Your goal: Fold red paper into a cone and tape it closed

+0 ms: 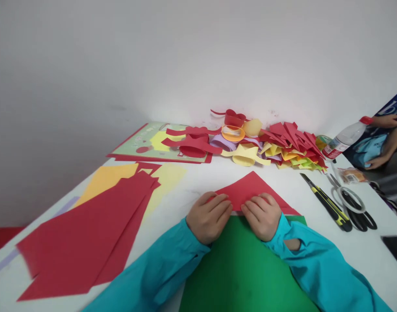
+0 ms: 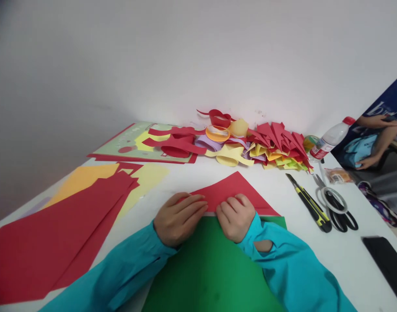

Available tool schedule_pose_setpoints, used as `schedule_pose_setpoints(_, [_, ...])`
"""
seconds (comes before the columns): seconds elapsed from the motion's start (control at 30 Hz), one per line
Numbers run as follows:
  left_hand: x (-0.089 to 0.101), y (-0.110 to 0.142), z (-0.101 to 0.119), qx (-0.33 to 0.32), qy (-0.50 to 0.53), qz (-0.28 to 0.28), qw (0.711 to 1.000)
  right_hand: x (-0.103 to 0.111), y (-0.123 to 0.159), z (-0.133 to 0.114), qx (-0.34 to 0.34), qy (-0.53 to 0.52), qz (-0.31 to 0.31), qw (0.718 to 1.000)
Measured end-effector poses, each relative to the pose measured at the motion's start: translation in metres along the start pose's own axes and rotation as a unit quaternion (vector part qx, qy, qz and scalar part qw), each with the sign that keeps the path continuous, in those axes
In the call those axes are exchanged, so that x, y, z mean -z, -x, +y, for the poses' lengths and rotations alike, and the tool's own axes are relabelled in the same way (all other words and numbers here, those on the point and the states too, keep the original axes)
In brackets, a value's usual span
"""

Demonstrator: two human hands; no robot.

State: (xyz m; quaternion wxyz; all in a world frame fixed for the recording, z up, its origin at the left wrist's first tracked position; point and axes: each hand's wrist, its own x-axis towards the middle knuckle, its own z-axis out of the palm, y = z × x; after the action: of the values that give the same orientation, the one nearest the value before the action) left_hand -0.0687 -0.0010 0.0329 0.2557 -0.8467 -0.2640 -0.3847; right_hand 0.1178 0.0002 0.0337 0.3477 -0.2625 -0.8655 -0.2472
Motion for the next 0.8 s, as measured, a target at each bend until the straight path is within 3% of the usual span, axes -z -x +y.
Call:
schedule_pose_setpoints(0.33, [-0.002,-0.004,0.015,0.010,-0.024,-0.038,0.999,0.002,-0.001,-0.007,0.024,0.004,-0.011,1.000])
schedule_pose_setpoints(0.8, [0.014,0.004,-0.022,-0.016,-0.068,-0.016,0.997,0.009,0.023,0.027,-0.003,0.089,-0.007,0.996])
